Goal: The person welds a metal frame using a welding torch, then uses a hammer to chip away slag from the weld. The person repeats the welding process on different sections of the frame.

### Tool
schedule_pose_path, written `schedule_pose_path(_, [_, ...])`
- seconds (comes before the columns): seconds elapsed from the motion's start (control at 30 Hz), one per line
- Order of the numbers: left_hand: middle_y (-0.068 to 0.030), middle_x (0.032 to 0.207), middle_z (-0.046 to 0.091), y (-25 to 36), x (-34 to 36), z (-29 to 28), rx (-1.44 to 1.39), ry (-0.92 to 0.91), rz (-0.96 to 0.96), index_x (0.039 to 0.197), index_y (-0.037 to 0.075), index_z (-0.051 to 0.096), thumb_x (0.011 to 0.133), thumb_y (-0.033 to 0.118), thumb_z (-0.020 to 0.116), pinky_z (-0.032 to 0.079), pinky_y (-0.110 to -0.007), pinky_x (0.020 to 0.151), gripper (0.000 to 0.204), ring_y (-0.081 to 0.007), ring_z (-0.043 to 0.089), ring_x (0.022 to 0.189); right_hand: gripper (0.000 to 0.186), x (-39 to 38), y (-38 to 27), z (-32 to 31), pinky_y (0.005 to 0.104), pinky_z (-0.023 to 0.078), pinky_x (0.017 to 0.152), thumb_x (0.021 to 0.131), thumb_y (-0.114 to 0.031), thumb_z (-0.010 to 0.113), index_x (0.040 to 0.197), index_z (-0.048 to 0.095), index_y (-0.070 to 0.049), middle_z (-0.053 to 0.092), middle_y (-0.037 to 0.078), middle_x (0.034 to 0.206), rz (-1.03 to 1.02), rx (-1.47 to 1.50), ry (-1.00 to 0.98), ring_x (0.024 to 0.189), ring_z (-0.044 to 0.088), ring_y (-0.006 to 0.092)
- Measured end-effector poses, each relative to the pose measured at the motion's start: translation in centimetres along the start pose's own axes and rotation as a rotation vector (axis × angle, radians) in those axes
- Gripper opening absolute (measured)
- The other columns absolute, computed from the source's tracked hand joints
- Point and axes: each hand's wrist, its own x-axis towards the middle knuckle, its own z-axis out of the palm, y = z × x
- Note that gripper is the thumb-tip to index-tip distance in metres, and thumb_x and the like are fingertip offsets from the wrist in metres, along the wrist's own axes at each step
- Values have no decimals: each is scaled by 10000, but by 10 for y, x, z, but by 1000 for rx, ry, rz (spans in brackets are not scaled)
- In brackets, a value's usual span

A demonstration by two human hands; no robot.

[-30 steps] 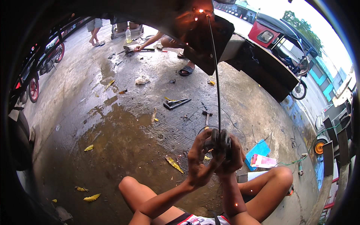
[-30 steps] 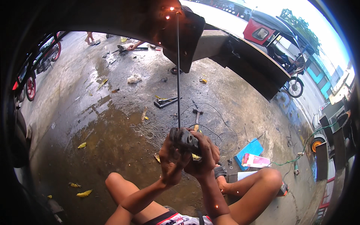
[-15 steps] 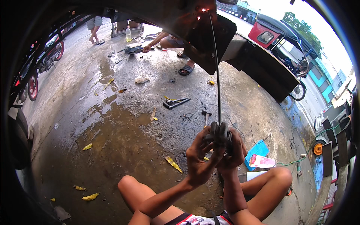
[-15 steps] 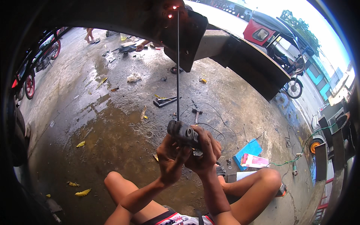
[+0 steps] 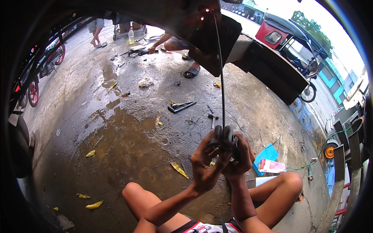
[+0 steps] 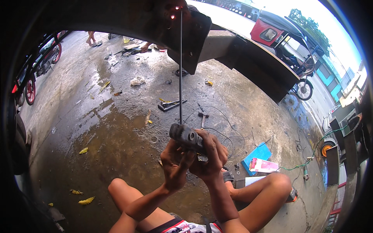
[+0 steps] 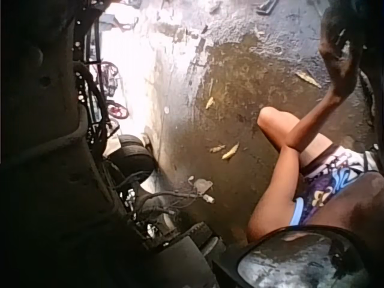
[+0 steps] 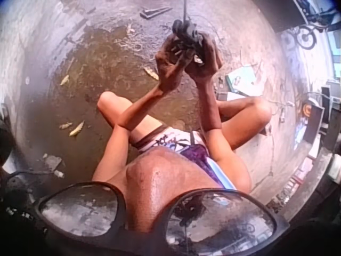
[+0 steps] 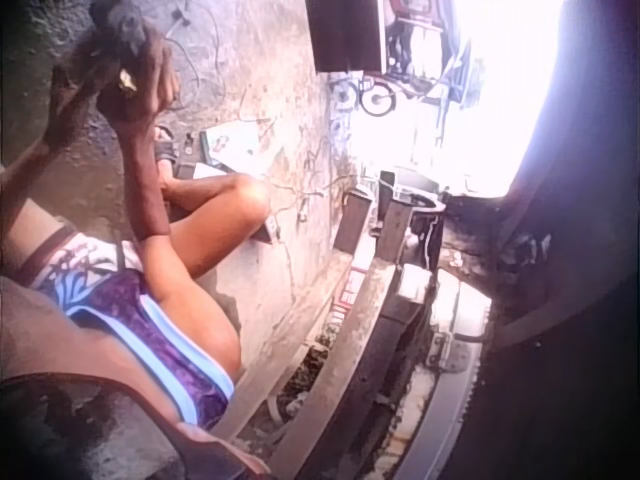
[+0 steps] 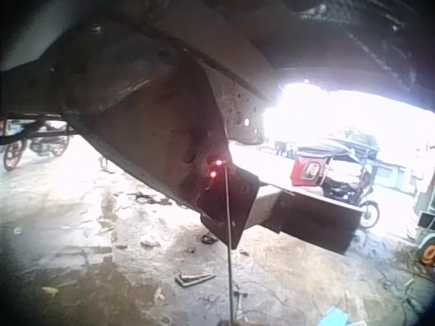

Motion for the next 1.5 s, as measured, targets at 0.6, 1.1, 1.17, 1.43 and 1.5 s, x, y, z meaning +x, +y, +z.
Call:
schedule_pose_path(0.6, [-134, 1205, 628, 3, -5, 2, 104, 0, 15, 1379, -58, 457, 903, 188, 714, 524, -341, 936, 594, -195, 640, 1085, 500, -4, -5, -8, 353, 575, 714, 772, -211, 764, 1156, 612, 72, 727, 180, 992, 1, -18, -24, 822, 730, 301])
schedule_pose_path(1.1, [-189, 1226, 614, 10, 0, 0, 31, -5, -84, 1412, -106, 393, 894, 355, 737, 508, -348, 971, 774, -238, 626, 1125, 482, 3, -9, 0, 333, 551, 581, 760, -131, 805, 1150, 594, 56, 688, 157, 866, -72, -27, 20, 699, 709, 266])
schedule_pose_path(1.17, [-199, 1226, 613, 10, 1, -1, 28, -3, -86, 1418, -102, 386, 893, 355, 737, 508, -350, 971, 779, -246, 626, 1129, 478, 5, -10, 0, 334, 553, 582, 764, -132, 802, 1149, 591, 57, 688, 158, 867, -66, -12, 23, 703, 710, 266])
schedule_pose_path(1.43, [-150, 1193, 629, 9, -3, 2, 18, 35, -49, 1394, -80, 418, 907, 352, 725, 509, -333, 930, 720, -205, 634, 1074, 418, 3, -5, 5, 352, 569, 612, 766, -113, 757, 1121, 602, 44, 708, 174, 913, -104, 63, 54, 725, 718, 291])
schedule_pose_path(1.5, [-103, 1138, 637, 9, -6, 6, -5, 14, -2, 1351, -29, 468, 926, 298, 699, 485, -328, 919, 584, -162, 617, 1047, 527, -2, -3, -2, 363, 543, 636, 752, -163, 802, 1170, 569, 59, 706, 161, 879, -128, 14, -20, 713, 699, 277])
